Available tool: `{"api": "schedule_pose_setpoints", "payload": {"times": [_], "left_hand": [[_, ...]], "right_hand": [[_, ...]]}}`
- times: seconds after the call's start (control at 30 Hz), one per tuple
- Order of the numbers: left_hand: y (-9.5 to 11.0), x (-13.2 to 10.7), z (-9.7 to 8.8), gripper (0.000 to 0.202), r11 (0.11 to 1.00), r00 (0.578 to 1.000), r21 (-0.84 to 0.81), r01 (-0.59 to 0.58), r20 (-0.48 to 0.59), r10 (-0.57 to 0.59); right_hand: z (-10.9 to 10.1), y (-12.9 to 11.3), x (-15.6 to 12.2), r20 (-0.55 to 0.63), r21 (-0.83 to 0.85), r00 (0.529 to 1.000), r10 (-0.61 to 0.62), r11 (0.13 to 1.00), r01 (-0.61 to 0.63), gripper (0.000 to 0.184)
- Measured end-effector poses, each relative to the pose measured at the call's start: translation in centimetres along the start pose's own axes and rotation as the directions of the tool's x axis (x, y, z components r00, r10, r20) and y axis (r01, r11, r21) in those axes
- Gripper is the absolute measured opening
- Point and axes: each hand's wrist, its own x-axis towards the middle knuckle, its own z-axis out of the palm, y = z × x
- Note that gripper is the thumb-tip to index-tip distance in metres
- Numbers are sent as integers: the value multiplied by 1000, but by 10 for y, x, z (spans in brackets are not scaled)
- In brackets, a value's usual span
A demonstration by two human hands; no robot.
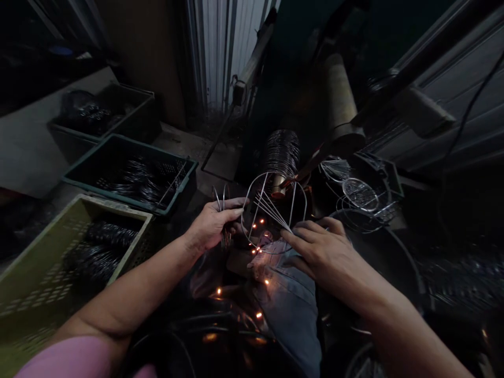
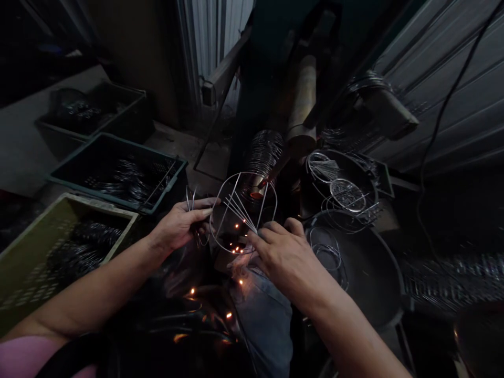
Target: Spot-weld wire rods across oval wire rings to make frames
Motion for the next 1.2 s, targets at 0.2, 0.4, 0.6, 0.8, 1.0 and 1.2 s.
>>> {"api": "schedule_pose_setpoints", "payload": {"times": [0.2, 0.4, 0.6, 0.8, 1.0, 1.2], "left_hand": [[-24, -8, -13, 28, 993, 998, -110, 44, -31, -47], [-46, -23, -22, 37, 970, 991, -217, 112, -47, -125], [-29, -34, -34, 63, 966, 996, -245, 78, 49, -68], [-31, -27, -19, 41, 998, 1000, 62, 4, 9, -5], [-30, -14, -1, 36, 989, 1000, 146, -12, -20, 15], [-15, -2, 9, 37, 994, 998, 102, -41, -32, 45]], "right_hand": [[-22, -27, 42, -73, -107, 994, -80, 992, 72, 25], [-1, -29, 124, 164, -143, 956, -244, 953, 268, 14], [8, -21, 68, -7, 397, 968, 250, 889, -227, 16], [57, -14, 11, 341, 933, 533, 774, -212, -290, 29], [62, -3, 15, 296, 955, 452, 842, -244, -170, 27], [55, 20, 30, 263, 963, 445, 856, -201, -181, 27]]}}
